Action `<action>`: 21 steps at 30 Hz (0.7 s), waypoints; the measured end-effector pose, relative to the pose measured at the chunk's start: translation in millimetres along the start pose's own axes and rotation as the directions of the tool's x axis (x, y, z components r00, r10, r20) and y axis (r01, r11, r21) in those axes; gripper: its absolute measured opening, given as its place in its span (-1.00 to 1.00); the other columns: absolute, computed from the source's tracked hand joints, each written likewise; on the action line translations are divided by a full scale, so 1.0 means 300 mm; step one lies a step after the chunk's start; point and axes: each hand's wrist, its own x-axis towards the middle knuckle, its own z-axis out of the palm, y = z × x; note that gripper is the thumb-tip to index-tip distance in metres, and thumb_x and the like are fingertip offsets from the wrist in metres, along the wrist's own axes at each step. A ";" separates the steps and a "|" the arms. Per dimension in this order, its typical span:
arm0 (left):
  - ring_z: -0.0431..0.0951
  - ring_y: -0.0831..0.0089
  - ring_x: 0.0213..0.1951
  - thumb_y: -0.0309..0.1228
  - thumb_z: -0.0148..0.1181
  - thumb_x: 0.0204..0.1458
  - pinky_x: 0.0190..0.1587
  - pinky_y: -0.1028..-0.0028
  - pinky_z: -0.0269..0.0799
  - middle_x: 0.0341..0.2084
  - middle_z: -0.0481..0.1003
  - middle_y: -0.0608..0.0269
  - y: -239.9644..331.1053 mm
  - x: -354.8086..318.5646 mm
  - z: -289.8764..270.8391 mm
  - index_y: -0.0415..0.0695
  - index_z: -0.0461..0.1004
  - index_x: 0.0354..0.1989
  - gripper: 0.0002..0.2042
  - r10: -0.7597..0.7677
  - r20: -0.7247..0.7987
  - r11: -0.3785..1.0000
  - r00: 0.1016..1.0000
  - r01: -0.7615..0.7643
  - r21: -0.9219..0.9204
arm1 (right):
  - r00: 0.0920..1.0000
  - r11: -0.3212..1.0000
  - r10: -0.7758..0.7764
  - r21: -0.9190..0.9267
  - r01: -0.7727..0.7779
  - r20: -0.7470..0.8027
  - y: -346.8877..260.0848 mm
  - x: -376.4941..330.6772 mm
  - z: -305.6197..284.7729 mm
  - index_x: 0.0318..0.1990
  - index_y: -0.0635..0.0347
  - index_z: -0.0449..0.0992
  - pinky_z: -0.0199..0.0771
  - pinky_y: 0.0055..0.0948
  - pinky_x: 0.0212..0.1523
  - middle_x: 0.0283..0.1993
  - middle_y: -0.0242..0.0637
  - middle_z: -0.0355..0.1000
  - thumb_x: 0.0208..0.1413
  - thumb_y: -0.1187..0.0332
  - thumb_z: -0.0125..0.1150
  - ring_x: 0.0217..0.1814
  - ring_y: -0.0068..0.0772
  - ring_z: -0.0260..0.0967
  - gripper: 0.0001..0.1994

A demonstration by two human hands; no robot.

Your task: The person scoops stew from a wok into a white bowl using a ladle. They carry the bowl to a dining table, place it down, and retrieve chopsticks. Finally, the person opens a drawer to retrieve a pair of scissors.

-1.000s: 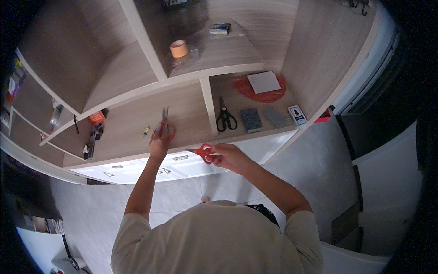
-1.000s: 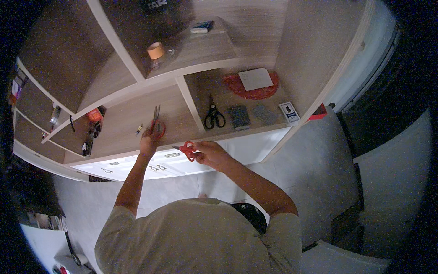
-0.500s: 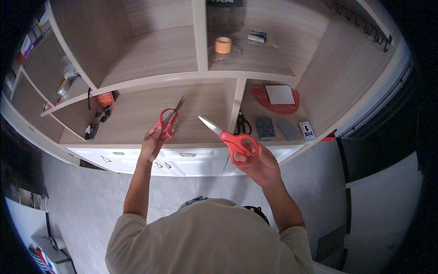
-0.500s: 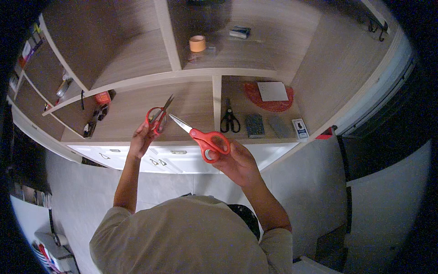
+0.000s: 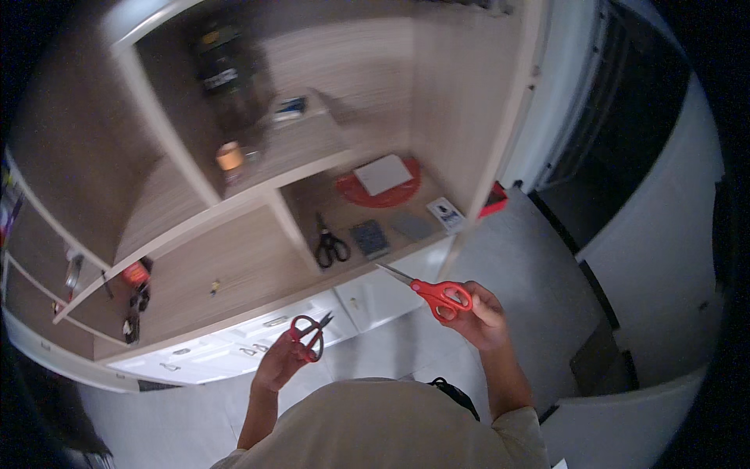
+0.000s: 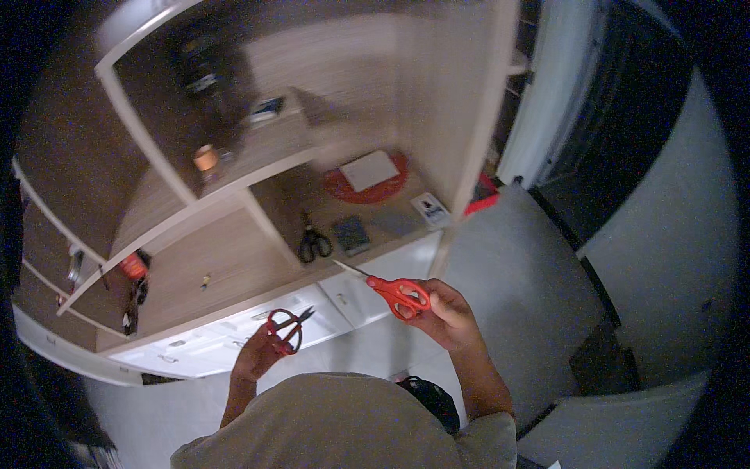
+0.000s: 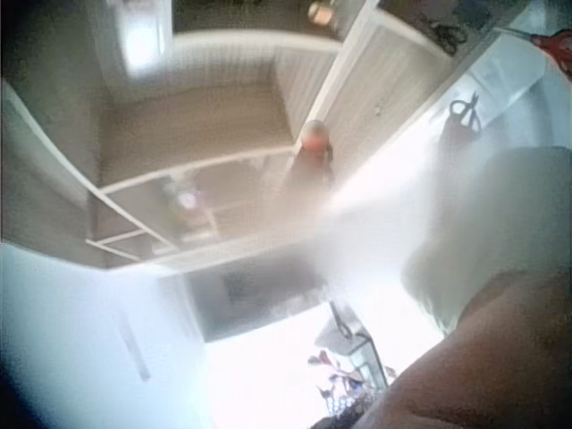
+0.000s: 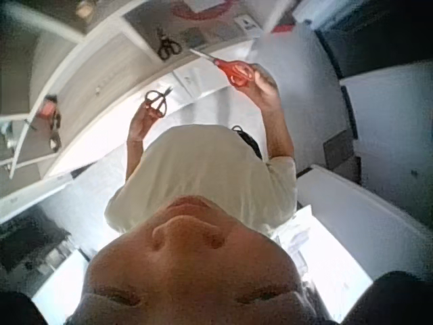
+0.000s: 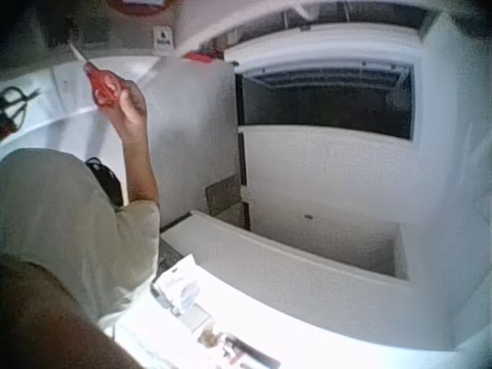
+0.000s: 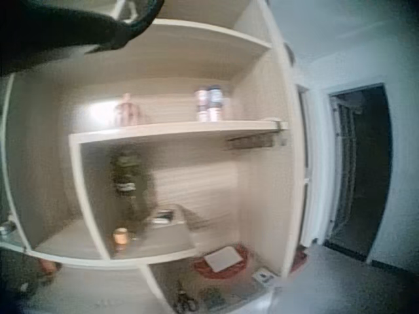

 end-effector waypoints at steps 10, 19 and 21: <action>0.44 0.38 -0.29 -0.24 -0.01 0.06 -0.16 0.32 0.38 -0.38 0.43 0.33 -0.365 0.286 0.308 -0.04 0.30 -0.20 -0.79 -0.391 0.066 0.889 0.918 0.395 -0.232 | 0.896 0.960 -0.253 -0.213 0.184 -0.365 -0.240 -0.352 -0.358 -0.29 0.26 0.31 0.27 -0.35 -0.18 -0.19 -0.20 0.30 0.03 0.26 0.08 -0.18 -0.36 0.26 -0.76; 0.45 0.49 -0.53 -0.29 -0.11 0.11 -0.52 0.53 0.44 -0.53 0.39 0.25 -0.602 0.546 0.125 -0.13 0.30 -0.29 -0.83 -0.374 -0.064 0.918 0.925 0.379 0.115 | 0.938 0.884 -0.333 -0.380 0.273 -0.101 -0.466 -0.117 -0.542 -0.28 0.28 0.34 0.31 -0.43 -0.15 -0.17 -0.20 0.31 0.04 0.40 0.05 -0.17 -0.41 0.29 -0.85; 0.43 0.45 -0.66 -0.33 -0.03 0.06 -0.61 0.49 0.42 -0.59 0.39 0.21 -0.697 0.620 0.060 -0.18 0.30 -0.27 -0.82 -0.246 -0.360 0.822 0.900 0.391 0.415 | 0.943 0.831 -0.331 -0.463 0.309 0.036 -0.551 -0.028 -0.599 -0.31 0.31 0.33 0.29 -0.49 -0.11 -0.14 -0.20 0.27 0.00 0.51 0.07 -0.12 -0.40 0.27 -0.89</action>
